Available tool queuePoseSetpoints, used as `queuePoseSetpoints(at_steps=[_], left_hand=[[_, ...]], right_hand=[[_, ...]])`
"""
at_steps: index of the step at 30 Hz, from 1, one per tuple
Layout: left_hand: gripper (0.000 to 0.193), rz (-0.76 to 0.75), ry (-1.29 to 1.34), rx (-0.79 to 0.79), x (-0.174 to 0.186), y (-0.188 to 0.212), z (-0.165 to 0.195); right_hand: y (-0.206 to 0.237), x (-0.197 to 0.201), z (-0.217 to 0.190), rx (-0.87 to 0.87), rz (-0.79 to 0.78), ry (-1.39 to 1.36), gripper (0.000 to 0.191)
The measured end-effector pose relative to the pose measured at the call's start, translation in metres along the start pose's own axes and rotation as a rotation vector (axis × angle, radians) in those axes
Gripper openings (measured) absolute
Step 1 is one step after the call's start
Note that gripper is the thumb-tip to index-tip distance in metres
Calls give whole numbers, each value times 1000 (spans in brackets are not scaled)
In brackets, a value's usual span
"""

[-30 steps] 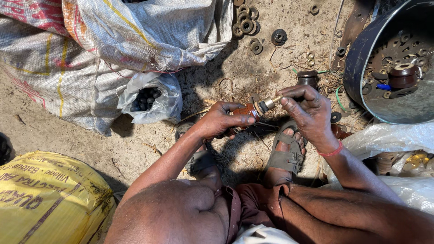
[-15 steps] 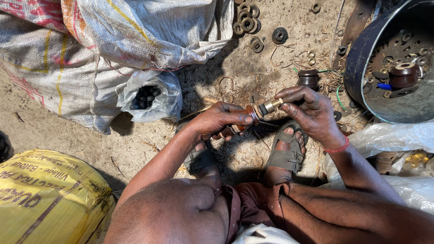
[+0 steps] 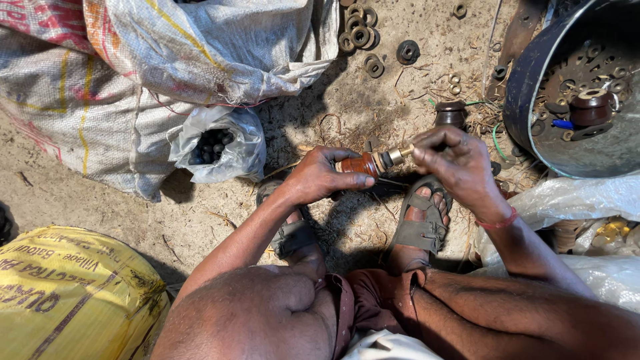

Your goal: The person sits on the ground and assembles small metal fittings, picking up washers and rings one at a time and pressing them onto brass fittings. They place finished assemblies into a metal bucket and sort loose parts on the ground.

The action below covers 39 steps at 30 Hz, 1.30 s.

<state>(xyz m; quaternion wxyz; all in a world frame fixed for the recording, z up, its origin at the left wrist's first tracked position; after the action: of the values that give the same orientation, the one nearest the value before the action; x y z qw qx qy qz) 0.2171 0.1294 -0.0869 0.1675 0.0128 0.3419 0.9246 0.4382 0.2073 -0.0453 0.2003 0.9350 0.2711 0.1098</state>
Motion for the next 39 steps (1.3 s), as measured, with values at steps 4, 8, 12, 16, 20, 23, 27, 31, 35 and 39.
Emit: queuePoseSetpoints(at_steps=[4, 8, 12, 16, 20, 23, 27, 31, 35, 39], left_hand=[[77, 45, -71, 4, 2, 1, 4], [77, -3, -5, 97, -2, 2, 0], [81, 19, 23, 165, 1, 2, -6], [77, -3, 74, -38, 1, 1, 7], [76, 70, -144, -118, 3, 7, 17], [76, 122, -271, -189, 2, 13, 29], [81, 92, -210, -21, 3, 14, 22], [79, 113, -206, -144, 6, 14, 31], [80, 92, -205, -91, 3, 14, 25], [80, 89, -194, -39, 2, 14, 21]], right_hand=[[-2, 8, 1, -45, 58, 161, 17], [-3, 0, -11, 141, -51, 235, 20], [-4, 8, 2, -81, 13, 170, 23], [0, -4, -18, 193, -120, 392, 36], [0, -3, -5, 63, -73, 466, 26], [1, 4, 16, -183, -47, 740, 39], [2, 12, 13, -91, 17, 485, 49], [7, 1, -18, 339, -138, 202, 31], [1, 10, 7, -136, -8, 430, 22], [6, -9, -32, 410, -84, 488, 34]])
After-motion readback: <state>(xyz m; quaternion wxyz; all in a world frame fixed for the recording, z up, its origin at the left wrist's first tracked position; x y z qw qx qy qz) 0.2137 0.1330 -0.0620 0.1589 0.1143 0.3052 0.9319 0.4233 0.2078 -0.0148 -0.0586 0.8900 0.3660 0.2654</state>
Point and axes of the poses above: each hand's wrist, its own y-axis away from the middle knuckle, its own x-axis out of the back of the hand, z = x × y, the point moved 7 cm from there along -y, towards the middle knuckle, and after that the axes turned 5 degrees about y, right-handed, at the moved point
